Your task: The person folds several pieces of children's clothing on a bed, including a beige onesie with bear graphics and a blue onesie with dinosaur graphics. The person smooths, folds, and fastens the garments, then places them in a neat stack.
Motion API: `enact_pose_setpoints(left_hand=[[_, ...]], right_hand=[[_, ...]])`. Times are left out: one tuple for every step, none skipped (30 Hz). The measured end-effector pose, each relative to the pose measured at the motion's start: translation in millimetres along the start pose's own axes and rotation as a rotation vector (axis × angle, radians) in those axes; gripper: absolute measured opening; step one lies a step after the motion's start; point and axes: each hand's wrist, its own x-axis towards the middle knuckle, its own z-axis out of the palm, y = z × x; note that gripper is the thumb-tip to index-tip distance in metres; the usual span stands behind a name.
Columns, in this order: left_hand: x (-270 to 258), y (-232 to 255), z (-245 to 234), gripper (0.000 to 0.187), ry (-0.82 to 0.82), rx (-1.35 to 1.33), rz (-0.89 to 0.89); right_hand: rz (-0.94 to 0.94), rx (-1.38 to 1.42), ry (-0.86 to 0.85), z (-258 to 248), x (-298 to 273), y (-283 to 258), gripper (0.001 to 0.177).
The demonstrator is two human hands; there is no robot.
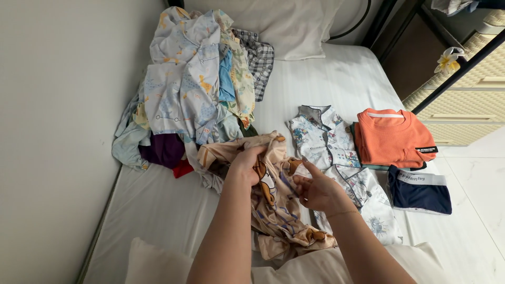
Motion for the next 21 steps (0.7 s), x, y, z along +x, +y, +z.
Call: enact_pose_setpoints(left_hand=[[-6.7, 6.0, 5.3, 0.035, -0.044, 0.047, -0.016], [-14.0, 11.7, 11.8, 0.034, -0.138, 0.054, 0.013], [-23.0, 16.1, 17.9, 0.034, -0.229, 0.060, 0.038], [-32.9, 21.2, 23.7, 0.033, -0.321, 0.066, 0.063], [-43.5, 25.3, 29.5, 0.034, -0.358, 0.058, 0.074], [-54.9, 30.7, 35.1, 0.034, -0.395, 0.050, 0.086], [-65.5, 38.1, 42.8, 0.035, -0.435, 0.045, 0.100], [-76.3, 42.4, 52.3, 0.037, -0.447, 0.075, 0.106], [-88.3, 45.0, 60.7, 0.040, -0.453, 0.107, 0.114], [-99.7, 48.6, 67.9, 0.043, -0.459, 0.139, 0.122], [-110.3, 50.5, 72.9, 0.045, -0.474, 0.160, 0.129], [-118.6, 53.8, 78.0, 0.048, -0.489, 0.181, 0.136], [-124.8, 58.2, 83.7, 0.050, -0.508, 0.205, 0.144], [-131.0, 61.6, 88.1, 0.049, -0.496, 0.222, 0.146], [-136.0, 67.9, 92.6, 0.048, -0.488, 0.243, 0.153], [-140.2, 75.2, 96.9, 0.048, -0.479, 0.264, 0.161], [-144.2, 83.5, 99.6, 0.048, -0.452, 0.262, 0.204], [-147.3, 93.7, 102.1, 0.048, -0.424, 0.260, 0.247], [-148.1, 105.6, 107.4, 0.049, -0.404, 0.259, 0.290], [-148.5, 118.8, 113.4, 0.047, -0.453, 0.223, 0.348], [-149.6, 131.4, 119.5, 0.046, -0.503, 0.186, 0.405]], right_hand=[[0.025, -0.050, -0.015, 3.6, -2.9, -1.8, 0.054], [-0.046, -0.073, 0.037, 7.9, -6.2, -3.2, 0.051], [-0.115, -0.094, 0.088, 11.8, -10.0, -2.1, 0.047], [-0.184, -0.115, 0.139, 15.9, -13.8, -0.6, 0.044], [-0.173, -0.093, 0.052, 17.4, -19.1, 2.3, 0.052], [-0.162, -0.070, -0.035, 19.1, -24.5, 5.4, 0.060], [-0.157, -0.046, -0.124, 22.1, -29.7, 4.7, 0.068], [-0.181, -0.079, -0.146, 23.4, -35.9, 2.3, 0.071], [-0.203, -0.113, -0.172, 25.7, -41.0, 1.1, 0.074], [-0.224, -0.147, -0.198, 29.3, -44.6, -0.6, 0.077], [-0.227, -0.072, -0.447, 29.8, -48.5, -2.1, 0.077], [-0.227, 0.006, -0.694, 29.3, -52.7, -6.7, 0.078], [-0.228, 0.088, -0.941, 27.7, -58.2, -13.0, 0.079], [-0.283, 0.041, -0.841, 25.9, -65.2, -20.8, 0.063], [-0.340, -0.007, -0.744, 27.6, -72.1, -35.2, 0.046], [-0.398, -0.055, -0.647, 30.3, -80.0, -50.8, 0.031], [-0.498, -0.069, -0.557, 29.3, -91.3, -68.3, 0.026], [-0.597, -0.083, -0.466, 30.0, -102.0, -87.4, 0.025], [-0.622, 0.044, -0.526, 26.2, -116.2, -110.1, 0.025], [-0.645, 0.172, -0.585, 23.1, -128.3, -129.6, 0.031], [-0.751, 0.204, -0.478, 19.5, -138.2, -147.5, 0.028]])
